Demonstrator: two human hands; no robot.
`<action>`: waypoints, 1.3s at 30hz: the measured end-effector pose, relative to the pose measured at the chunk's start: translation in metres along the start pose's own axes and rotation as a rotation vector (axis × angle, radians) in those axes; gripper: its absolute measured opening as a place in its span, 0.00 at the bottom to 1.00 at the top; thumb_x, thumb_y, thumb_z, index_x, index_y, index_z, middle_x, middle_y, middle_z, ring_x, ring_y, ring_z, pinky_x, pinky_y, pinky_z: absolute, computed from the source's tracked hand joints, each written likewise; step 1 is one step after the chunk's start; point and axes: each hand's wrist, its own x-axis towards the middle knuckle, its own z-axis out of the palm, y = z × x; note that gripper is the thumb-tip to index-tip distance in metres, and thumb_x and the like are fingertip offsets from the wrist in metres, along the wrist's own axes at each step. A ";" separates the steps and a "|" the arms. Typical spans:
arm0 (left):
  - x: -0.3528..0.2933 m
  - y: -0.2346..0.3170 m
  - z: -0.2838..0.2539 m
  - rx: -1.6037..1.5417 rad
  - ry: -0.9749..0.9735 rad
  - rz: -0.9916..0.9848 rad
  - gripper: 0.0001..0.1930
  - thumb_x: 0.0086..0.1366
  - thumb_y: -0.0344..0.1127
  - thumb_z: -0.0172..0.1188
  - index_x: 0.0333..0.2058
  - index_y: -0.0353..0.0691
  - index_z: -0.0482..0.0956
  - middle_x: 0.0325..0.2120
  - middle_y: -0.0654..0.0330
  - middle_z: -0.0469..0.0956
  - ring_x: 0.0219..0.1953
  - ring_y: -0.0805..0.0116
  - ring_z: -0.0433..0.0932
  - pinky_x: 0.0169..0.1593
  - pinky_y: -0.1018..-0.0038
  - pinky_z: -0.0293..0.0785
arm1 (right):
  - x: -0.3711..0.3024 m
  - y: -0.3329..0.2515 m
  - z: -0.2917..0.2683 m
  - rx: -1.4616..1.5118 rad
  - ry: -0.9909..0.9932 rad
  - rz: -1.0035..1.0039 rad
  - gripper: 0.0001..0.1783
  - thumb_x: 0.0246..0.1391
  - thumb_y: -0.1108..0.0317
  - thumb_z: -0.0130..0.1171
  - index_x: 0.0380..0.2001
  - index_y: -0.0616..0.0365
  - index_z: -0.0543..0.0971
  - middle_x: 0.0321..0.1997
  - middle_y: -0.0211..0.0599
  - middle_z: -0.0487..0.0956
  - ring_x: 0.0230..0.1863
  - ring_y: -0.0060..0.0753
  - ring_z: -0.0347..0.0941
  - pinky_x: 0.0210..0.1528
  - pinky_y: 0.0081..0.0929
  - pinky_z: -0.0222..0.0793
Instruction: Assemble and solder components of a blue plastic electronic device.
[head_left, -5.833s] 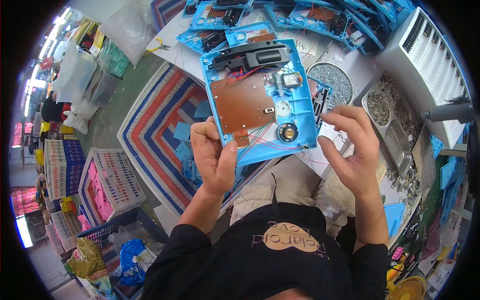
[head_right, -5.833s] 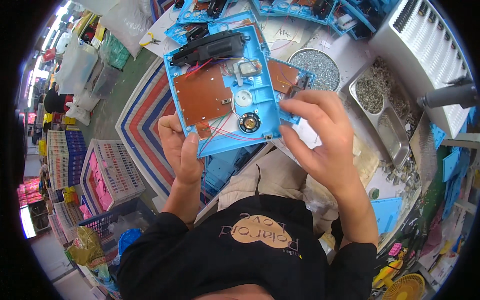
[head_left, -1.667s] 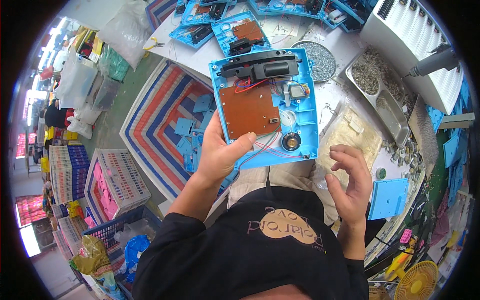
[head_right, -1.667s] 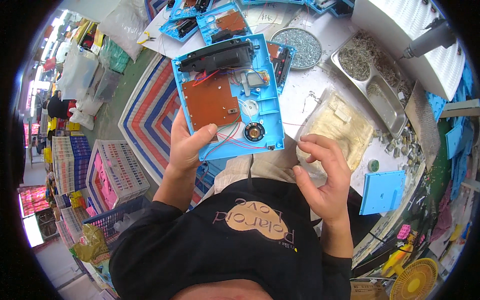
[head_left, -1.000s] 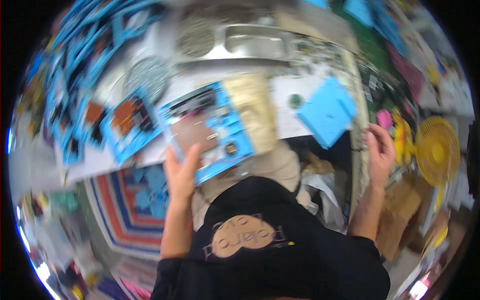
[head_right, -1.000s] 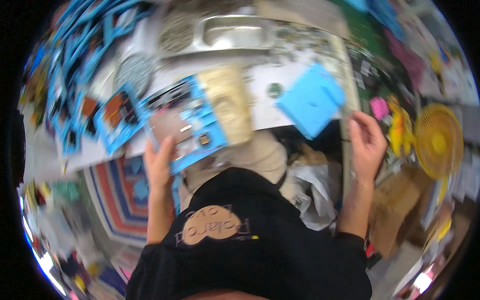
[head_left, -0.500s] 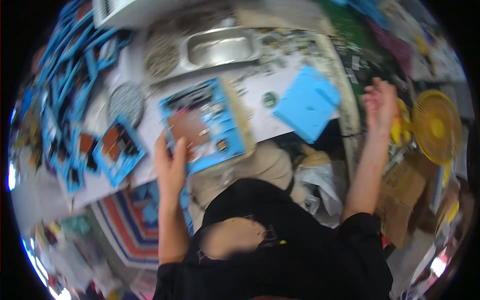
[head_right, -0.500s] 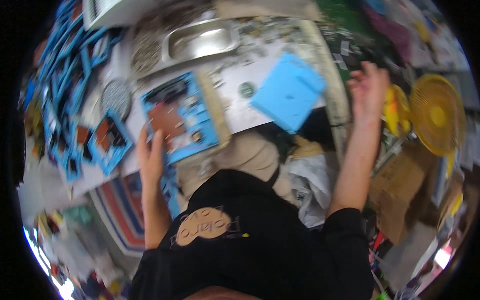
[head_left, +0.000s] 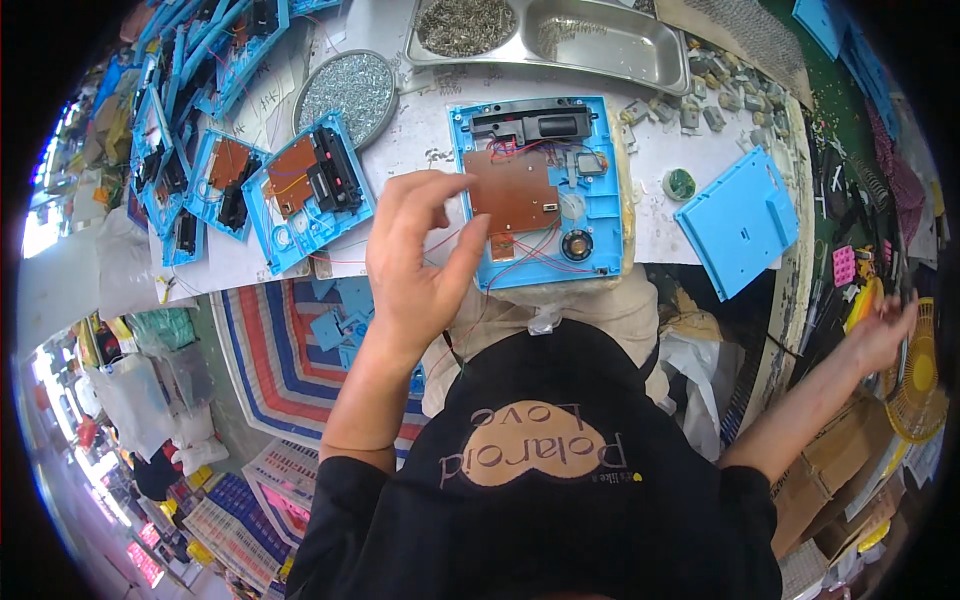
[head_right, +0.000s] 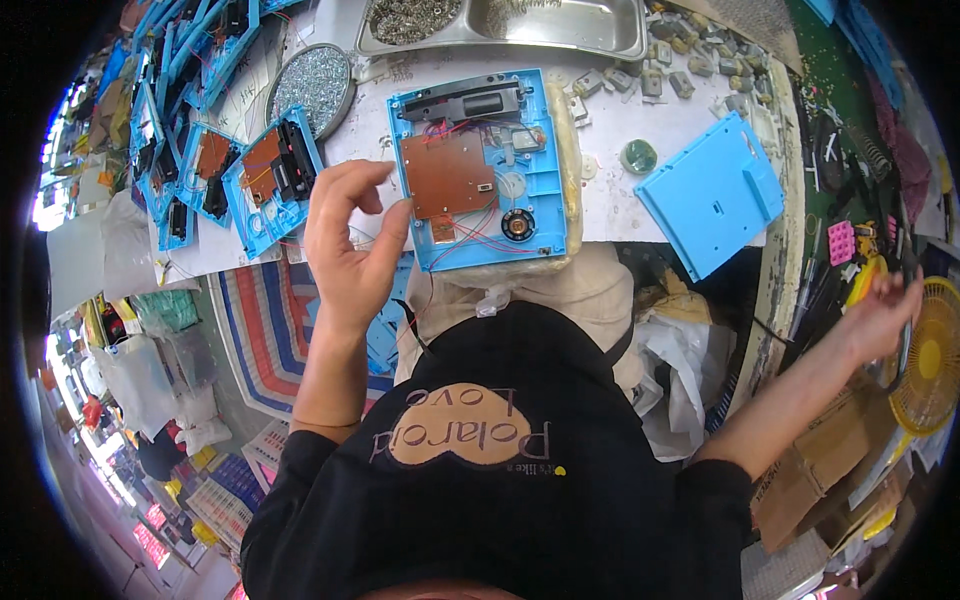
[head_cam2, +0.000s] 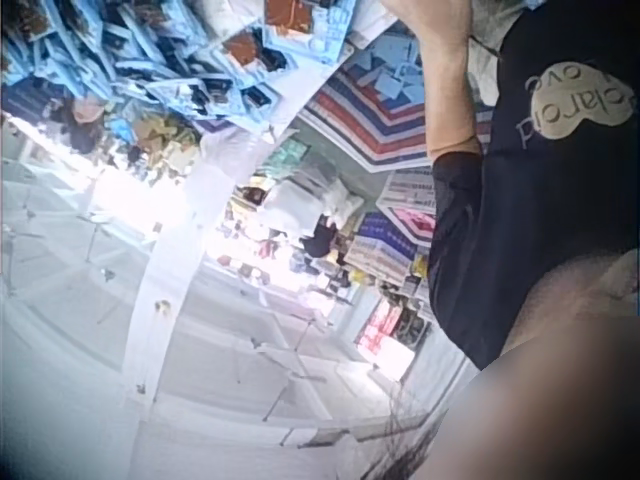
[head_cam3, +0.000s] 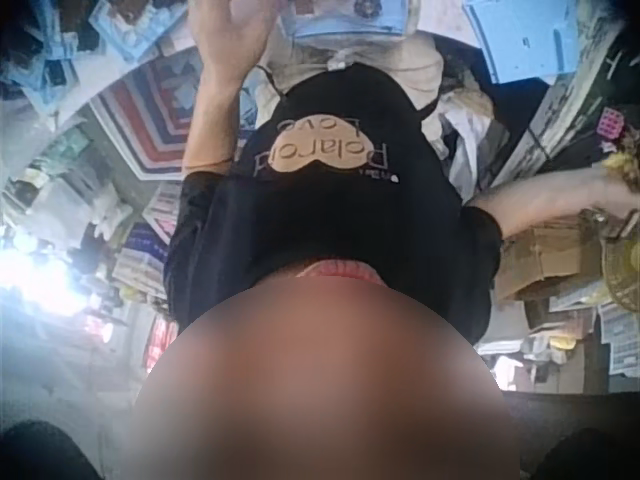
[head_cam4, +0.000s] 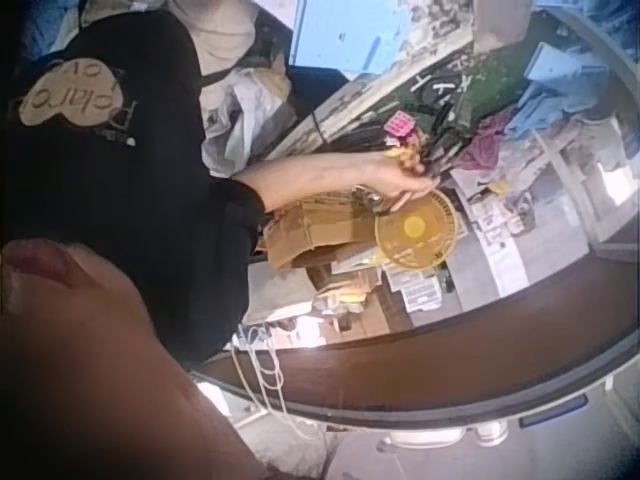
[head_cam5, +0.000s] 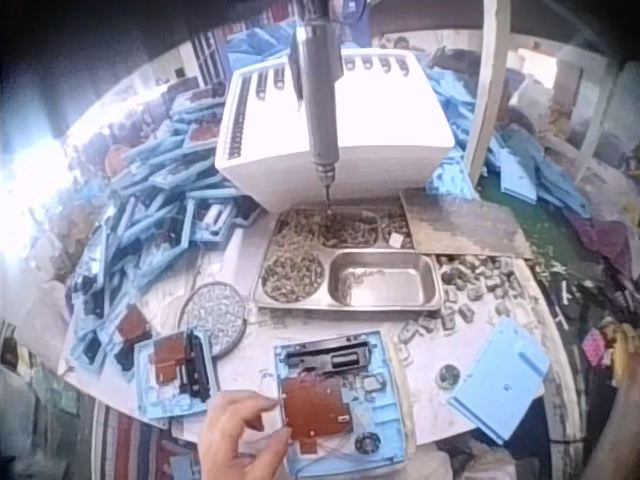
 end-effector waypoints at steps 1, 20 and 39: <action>0.007 0.002 0.002 -0.018 -0.050 0.062 0.15 0.54 0.22 0.69 0.42 0.35 0.82 0.39 0.57 0.78 0.33 0.67 0.74 0.39 0.73 0.72 | -0.007 -0.010 -0.016 -0.044 -0.086 -0.048 0.17 0.66 0.65 0.58 0.54 0.60 0.77 0.32 0.32 0.73 0.32 0.23 0.66 0.40 0.25 0.68; 0.029 -0.002 0.042 0.131 -0.449 0.236 0.13 0.53 0.30 0.68 0.39 0.46 0.84 0.40 0.61 0.72 0.41 0.61 0.73 0.50 0.62 0.63 | -0.192 -0.024 0.197 -0.042 -1.492 0.079 0.13 0.42 0.73 0.70 0.34 0.62 0.80 0.24 0.28 0.73 0.21 0.18 0.62 0.25 0.20 0.53; 0.031 -0.006 0.039 0.118 -0.473 0.244 0.08 0.56 0.30 0.67 0.35 0.45 0.80 0.41 0.60 0.73 0.44 0.59 0.73 0.52 0.64 0.61 | -0.193 -0.021 0.219 -0.077 -1.591 -0.024 0.12 0.42 0.73 0.70 0.33 0.60 0.81 0.24 0.28 0.75 0.20 0.18 0.63 0.23 0.20 0.53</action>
